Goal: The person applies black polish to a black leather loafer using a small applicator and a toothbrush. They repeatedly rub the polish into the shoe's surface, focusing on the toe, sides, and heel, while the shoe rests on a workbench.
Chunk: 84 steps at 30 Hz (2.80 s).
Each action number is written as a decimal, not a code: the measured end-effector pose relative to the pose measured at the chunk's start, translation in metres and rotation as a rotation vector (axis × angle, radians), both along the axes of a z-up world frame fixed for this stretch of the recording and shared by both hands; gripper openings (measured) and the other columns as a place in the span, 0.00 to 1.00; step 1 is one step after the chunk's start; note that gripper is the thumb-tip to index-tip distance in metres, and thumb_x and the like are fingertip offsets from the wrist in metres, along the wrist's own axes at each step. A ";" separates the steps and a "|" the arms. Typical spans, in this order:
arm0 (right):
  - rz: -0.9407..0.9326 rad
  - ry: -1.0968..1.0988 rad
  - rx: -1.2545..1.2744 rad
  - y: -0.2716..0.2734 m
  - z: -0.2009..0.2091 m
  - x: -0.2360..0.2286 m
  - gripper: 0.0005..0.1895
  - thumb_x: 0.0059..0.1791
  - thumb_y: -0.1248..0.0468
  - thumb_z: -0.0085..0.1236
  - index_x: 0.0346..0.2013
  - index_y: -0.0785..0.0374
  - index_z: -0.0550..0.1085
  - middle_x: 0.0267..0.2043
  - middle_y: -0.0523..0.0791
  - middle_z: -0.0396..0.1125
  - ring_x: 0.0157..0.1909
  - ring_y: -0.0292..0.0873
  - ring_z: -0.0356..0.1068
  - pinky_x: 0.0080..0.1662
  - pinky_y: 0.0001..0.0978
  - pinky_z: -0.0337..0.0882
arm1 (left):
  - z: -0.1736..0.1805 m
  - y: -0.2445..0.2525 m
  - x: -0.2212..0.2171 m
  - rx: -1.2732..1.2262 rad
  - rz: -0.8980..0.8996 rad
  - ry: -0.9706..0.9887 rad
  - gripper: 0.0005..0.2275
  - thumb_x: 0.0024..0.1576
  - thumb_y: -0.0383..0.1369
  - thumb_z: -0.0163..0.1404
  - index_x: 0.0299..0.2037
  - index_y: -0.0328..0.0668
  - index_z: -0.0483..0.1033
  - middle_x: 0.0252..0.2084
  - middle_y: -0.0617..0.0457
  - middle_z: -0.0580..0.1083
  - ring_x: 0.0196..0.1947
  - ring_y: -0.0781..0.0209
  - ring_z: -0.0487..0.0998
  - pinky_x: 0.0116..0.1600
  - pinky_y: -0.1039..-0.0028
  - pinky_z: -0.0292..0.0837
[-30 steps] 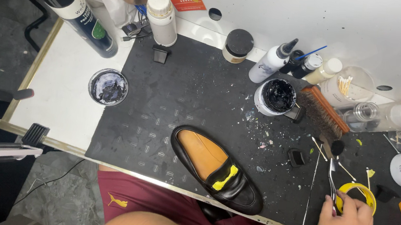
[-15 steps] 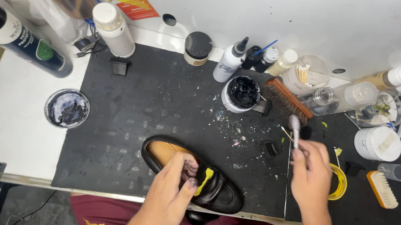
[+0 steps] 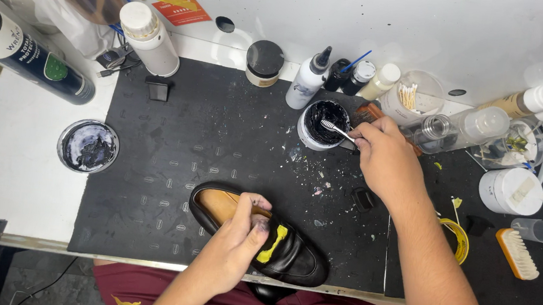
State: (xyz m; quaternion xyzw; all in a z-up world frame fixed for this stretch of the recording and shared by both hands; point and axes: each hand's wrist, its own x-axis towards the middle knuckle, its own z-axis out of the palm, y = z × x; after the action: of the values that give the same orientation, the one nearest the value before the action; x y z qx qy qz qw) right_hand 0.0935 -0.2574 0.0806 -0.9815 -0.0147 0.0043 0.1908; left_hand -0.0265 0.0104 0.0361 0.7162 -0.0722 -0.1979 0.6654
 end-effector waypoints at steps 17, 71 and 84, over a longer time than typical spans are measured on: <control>-0.018 -0.003 0.810 0.048 -0.039 -0.145 0.12 0.47 0.76 0.60 0.45 0.71 0.78 0.44 0.42 0.66 0.32 0.26 0.65 0.31 0.17 0.63 | -0.013 0.005 0.028 -0.904 0.139 0.380 0.45 0.59 0.65 0.31 0.77 0.38 0.34 0.64 0.27 0.66 0.63 0.41 0.72 0.67 0.54 0.66; -0.045 -0.302 0.220 0.010 -0.012 -0.041 0.11 0.48 0.70 0.65 0.45 0.65 0.81 0.41 0.48 0.73 0.33 0.42 0.70 0.39 0.31 0.69 | -0.021 0.017 0.033 -0.789 -0.042 0.586 0.44 0.60 0.63 0.33 0.76 0.53 0.21 0.64 0.24 0.65 0.54 0.40 0.77 0.58 0.57 0.72; 0.017 -0.104 -0.019 0.010 0.006 0.004 0.11 0.45 0.64 0.65 0.42 0.61 0.82 0.41 0.49 0.74 0.43 0.55 0.73 0.46 0.44 0.71 | -0.019 0.019 0.033 -0.775 -0.081 0.523 0.44 0.60 0.64 0.31 0.78 0.47 0.25 0.61 0.23 0.68 0.56 0.38 0.77 0.57 0.55 0.74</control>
State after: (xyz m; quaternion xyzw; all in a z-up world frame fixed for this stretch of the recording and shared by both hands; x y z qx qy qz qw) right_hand 0.0975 -0.2476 0.0868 -0.9820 -0.0328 -0.0449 0.1806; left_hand 0.0067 0.0299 0.0169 0.3376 0.0015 -0.3561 0.8713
